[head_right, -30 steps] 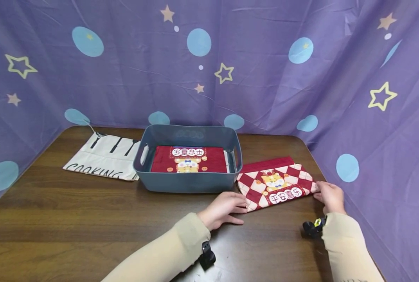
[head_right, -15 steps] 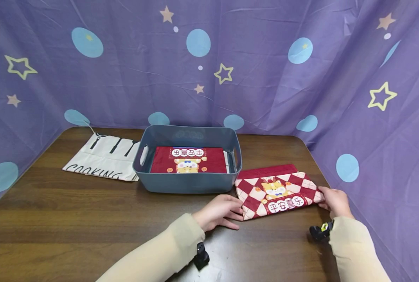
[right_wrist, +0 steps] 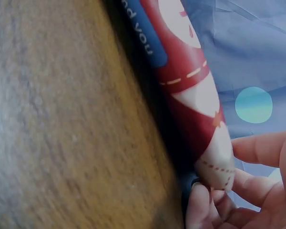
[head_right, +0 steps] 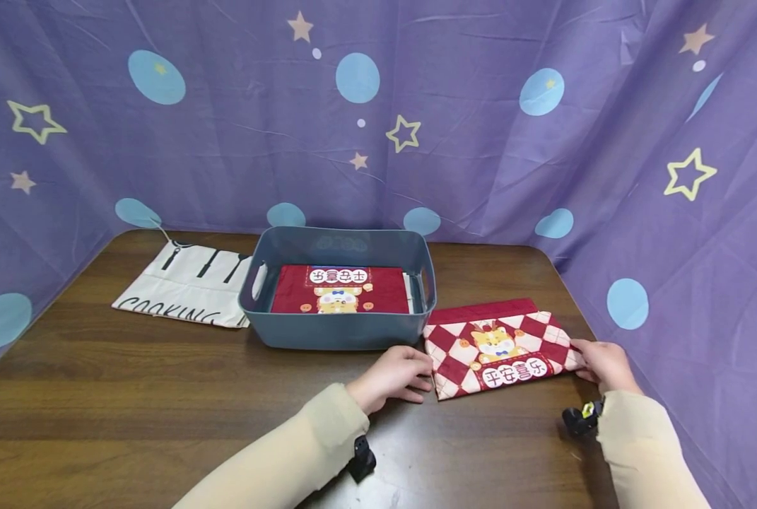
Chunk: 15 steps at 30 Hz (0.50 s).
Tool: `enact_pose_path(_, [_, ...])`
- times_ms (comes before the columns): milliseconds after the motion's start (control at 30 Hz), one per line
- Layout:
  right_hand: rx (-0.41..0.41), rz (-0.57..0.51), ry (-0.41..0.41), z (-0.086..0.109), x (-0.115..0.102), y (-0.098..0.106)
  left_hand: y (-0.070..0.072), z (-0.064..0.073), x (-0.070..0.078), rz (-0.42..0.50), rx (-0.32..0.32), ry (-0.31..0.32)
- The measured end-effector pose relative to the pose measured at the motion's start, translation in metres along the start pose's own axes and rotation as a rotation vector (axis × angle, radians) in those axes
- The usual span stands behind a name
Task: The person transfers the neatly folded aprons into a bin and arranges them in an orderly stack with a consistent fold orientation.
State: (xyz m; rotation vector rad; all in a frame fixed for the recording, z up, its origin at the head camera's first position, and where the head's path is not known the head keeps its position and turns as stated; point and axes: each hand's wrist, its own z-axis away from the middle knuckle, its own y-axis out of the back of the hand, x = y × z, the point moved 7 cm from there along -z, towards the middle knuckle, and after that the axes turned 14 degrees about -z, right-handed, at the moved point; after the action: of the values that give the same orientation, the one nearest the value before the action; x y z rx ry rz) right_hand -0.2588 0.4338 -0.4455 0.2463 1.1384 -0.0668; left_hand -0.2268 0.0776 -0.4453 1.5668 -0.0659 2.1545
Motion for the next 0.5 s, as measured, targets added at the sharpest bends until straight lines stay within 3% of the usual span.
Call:
enact_pose_path(233, [0.028,0.200,0.112,-0.006,-0.010,-0.005,0.000,-0.004,-0.002,0.173,0.042,0.005])
enact_pose_path(500, [0.033,0.204,0.112,-0.009,-0.011,-0.005,0.001,-0.003,0.007,0.106,0.095,-0.041])
